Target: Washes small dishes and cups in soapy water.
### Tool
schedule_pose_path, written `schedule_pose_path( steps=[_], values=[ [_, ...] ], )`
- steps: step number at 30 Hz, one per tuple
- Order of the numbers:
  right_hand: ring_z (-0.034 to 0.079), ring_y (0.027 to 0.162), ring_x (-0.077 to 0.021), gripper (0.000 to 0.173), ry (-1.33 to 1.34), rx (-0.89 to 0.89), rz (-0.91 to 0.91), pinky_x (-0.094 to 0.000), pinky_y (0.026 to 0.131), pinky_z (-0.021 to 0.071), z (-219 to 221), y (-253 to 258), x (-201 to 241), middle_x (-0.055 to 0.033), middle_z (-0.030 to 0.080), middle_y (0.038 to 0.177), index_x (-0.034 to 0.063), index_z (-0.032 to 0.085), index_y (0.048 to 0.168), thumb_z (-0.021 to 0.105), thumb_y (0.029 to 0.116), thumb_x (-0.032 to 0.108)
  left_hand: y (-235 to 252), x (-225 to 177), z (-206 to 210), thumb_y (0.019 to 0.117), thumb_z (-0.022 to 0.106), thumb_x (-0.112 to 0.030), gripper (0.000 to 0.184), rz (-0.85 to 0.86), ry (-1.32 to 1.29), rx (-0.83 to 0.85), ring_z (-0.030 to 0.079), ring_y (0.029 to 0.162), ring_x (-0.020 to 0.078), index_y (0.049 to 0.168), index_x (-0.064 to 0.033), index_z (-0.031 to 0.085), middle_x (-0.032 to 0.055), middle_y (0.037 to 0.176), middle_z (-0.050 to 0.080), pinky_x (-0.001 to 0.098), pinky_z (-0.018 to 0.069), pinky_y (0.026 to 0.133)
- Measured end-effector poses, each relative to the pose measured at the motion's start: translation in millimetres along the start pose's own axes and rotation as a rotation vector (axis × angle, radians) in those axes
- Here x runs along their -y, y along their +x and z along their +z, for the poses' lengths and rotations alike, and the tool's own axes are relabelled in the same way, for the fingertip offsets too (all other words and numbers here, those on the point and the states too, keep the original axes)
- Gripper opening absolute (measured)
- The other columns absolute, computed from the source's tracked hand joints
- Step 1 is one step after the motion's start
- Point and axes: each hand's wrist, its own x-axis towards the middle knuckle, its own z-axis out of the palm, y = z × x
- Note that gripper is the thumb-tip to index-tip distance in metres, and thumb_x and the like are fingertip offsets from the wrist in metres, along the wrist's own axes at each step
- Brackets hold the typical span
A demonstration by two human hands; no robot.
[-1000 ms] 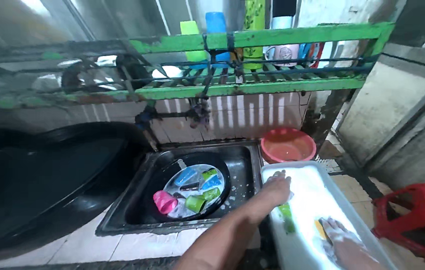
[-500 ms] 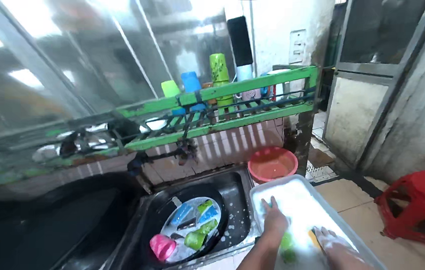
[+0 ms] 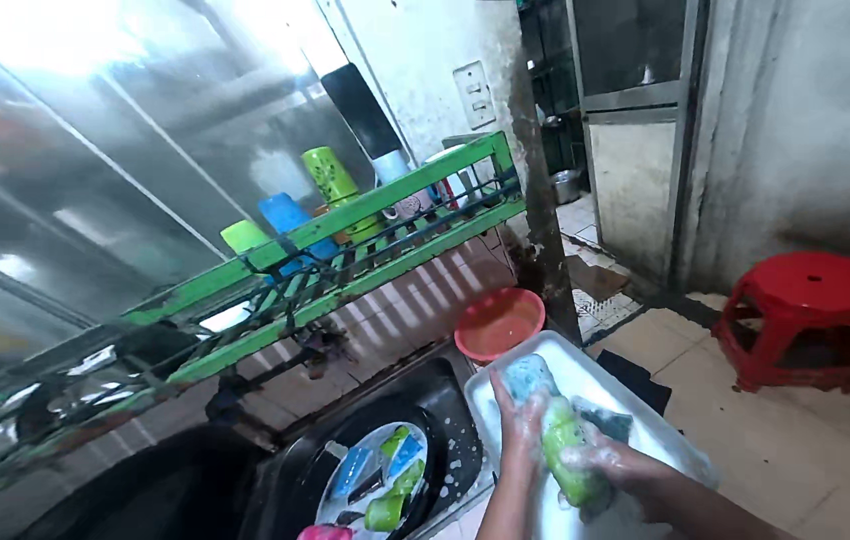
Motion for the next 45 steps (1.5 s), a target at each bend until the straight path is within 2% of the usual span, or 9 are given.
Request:
schedule_pose_path(
  steps=[5, 11, 17, 28, 31, 36, 39, 42, 45],
  values=[
    [0.053, 0.136, -0.0358, 0.127, -0.776, -0.078, -0.114, -0.0528, 0.113, 0.0451, 10.0, 5.2, -5.7, -0.0245, 0.045, 0.153, 0.0126, 0.003, 0.166, 0.089, 0.0723, 0.02, 9.8, -9.9, -12.3, 0.0814, 0.08, -0.009, 0.115, 0.109, 0.168, -0.12, 0.046, 0.137, 0.0312, 0.164, -0.0147, 0.0, 0.0241, 0.16, 0.029, 0.0476, 0.0459, 0.109],
    [0.038, 0.149, -0.0368, 0.108, -0.789, 0.066, -0.079, -0.0518, 0.122, 0.0314, 7.6, -5.9, 5.1, -0.0257, 0.031, 0.163, 0.004, 0.007, 0.165, 0.075, 0.0913, 0.044, 5.8, -24.1, -27.2, 0.0828, 0.076, -0.01, 0.113, 0.165, 0.065, -0.145, 0.05, 0.134, 0.0267, 0.164, -0.0181, -0.002, 0.0211, 0.159, 0.032, 0.0441, 0.0497, 0.104],
    [0.064, 0.118, -0.0245, 0.104, -0.23, -0.017, -0.203, -0.0422, 0.093, 0.0586, 19.7, 12.9, 28.5, -0.0177, 0.054, 0.141, 0.0119, 0.018, 0.161, 0.082, 0.081, 0.025, -11.5, -27.7, -14.5, 0.0663, 0.082, -0.019, 0.115, 0.19, 0.001, -0.076, 0.06, 0.117, 0.0226, 0.16, -0.013, 0.016, 0.0194, 0.143, 0.049, 0.0402, 0.0564, 0.092],
    [0.013, 0.158, -0.0395, 0.101, -0.955, 0.034, -0.125, -0.0578, 0.126, 0.0181, 23.1, 28.4, 9.3, -0.0206, 0.007, 0.172, 0.0064, 0.009, 0.165, 0.064, 0.0962, 0.055, 0.0, -41.3, -41.7, 0.0861, 0.076, -0.018, 0.087, 0.052, 0.02, -0.198, 0.064, 0.103, 0.0302, 0.156, -0.012, 0.024, 0.0239, 0.13, 0.055, 0.046, 0.0575, 0.081],
    [0.03, 0.153, -0.0377, 0.071, -0.886, -0.091, -0.26, -0.054, 0.123, 0.0282, 13.7, 16.9, 31.7, -0.0221, 0.027, 0.166, 0.0009, 0.035, 0.158, 0.059, 0.1028, 0.038, -6.3, -33.6, -48.1, 0.1085, 0.046, -0.032, 0.043, -0.172, -0.251, -0.04, 0.068, 0.091, 0.0255, 0.144, -0.0072, 0.045, 0.0179, 0.111, 0.065, 0.042, 0.0589, 0.077],
    [0.062, 0.126, -0.0246, 0.029, -0.687, -0.373, -0.462, -0.044, 0.111, 0.0461, -8.0, 19.4, 39.5, -0.013, 0.066, 0.135, 0.0066, 0.071, 0.128, 0.052, 0.1059, 0.012, -4.7, -22.7, -59.8, 0.1091, 0.033, -0.048, 0.054, -0.526, -0.545, 0.098, 0.069, 0.082, 0.0361, 0.125, -0.0012, 0.054, 0.0244, 0.099, 0.066, 0.0476, 0.0607, 0.067],
    [0.07, 0.103, -0.0193, 0.024, -0.417, -0.442, -0.417, -0.04, 0.097, 0.0553, -15.4, 21.7, 43.5, -0.0109, 0.073, 0.116, 0.0054, 0.072, 0.123, 0.055, 0.1057, 0.012, -20.5, -37.6, -59.3, 0.1066, 0.045, -0.032, 0.041, -0.409, -0.193, 0.23, 0.07, 0.084, 0.0289, 0.137, -0.0044, 0.051, 0.0206, 0.104, 0.068, 0.0429, 0.0607, 0.069],
    [0.071, 0.086, -0.0153, 0.02, -0.107, -0.358, -0.355, -0.0321, 0.082, 0.0582, -11.4, 17.8, 58.1, -0.0121, 0.073, 0.101, -0.0017, 0.068, 0.118, 0.055, 0.1031, 0.002, -23.9, -54.1, -58.3, 0.0815, 0.075, -0.021, 0.1, -0.232, 0.49, 0.442, 0.066, 0.113, 0.026, 0.162, -0.0113, 0.017, 0.0199, 0.137, 0.057, 0.0434, 0.0571, 0.094],
    [0.068, 0.081, -0.0126, 0.014, -0.334, -0.141, -0.228, -0.029, 0.078, 0.0572, -2.8, 14.9, 72.6, -0.0101, 0.071, 0.093, -0.0049, 0.069, 0.109, 0.059, 0.0989, -0.001, -29.2, -63.9, -52.8, 0.0785, 0.084, -0.026, 0.107, 0.091, 1.085, 0.601, 0.046, 0.141, 0.0297, 0.163, -0.0075, 0.021, 0.0177, 0.156, 0.043, 0.0462, 0.0379, 0.117]
  ],
)
